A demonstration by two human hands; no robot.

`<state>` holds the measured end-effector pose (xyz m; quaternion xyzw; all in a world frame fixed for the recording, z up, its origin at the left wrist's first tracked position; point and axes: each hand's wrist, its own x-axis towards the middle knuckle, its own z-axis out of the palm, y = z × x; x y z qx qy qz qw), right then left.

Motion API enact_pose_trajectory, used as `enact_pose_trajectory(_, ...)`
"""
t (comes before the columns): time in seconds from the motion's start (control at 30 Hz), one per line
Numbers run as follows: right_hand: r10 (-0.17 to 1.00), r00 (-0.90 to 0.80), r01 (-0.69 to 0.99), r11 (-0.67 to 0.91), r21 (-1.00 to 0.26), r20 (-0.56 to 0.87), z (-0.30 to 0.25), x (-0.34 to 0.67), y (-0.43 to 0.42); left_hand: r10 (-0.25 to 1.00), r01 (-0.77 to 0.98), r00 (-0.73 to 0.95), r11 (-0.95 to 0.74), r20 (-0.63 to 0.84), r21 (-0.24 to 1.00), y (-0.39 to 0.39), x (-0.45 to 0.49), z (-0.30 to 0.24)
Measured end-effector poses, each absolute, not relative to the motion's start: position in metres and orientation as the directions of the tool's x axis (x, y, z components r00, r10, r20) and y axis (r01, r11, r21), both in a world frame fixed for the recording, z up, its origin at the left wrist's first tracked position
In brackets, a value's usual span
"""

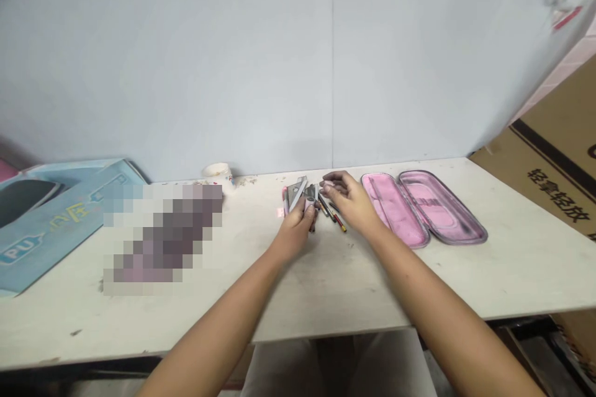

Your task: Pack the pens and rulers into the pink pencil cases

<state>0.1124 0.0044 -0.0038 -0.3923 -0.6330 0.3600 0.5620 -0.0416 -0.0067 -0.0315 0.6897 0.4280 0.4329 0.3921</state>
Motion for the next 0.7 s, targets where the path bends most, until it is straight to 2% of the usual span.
enact_pose_trajectory(0.1, 0.904, -0.085, -0.017, 0.42, -0.907, 0.42, -0.007, 0.099, -0.002, 0.92, 0.262, 0.288, -0.342, 0.265, 0.902, -0.007, -0.042, -0.034)
enact_pose_trajectory(0.3, 0.905, -0.08, -0.012, 0.419, -0.908, 0.418, -0.018, 0.093, -0.006, 0.927, 0.251, 0.272, -0.326, 0.257, 0.911, -0.01, -0.04, -0.032)
enact_pose_trajectory(0.47, 0.924, -0.091, -0.052, 0.367, -0.929, 0.37, -0.024, 0.094, -0.007, 0.904, 0.242, 0.278, -0.392, 0.324, 0.888, -0.014, -0.036, -0.029)
enact_pose_trajectory(0.6, 0.929, -0.085, -0.041, 0.358, -0.933, 0.36, -0.023, 0.093, -0.011, 0.907, 0.249, 0.259, -0.396, 0.333, 0.884, -0.015, -0.036, -0.03)
enact_pose_trajectory(0.7, 0.909, -0.12, 0.047, 0.408, -0.912, 0.4, -0.023, 0.093, -0.016, 0.918, 0.264, 0.243, -0.373, 0.313, 0.89, -0.015, -0.038, -0.032)
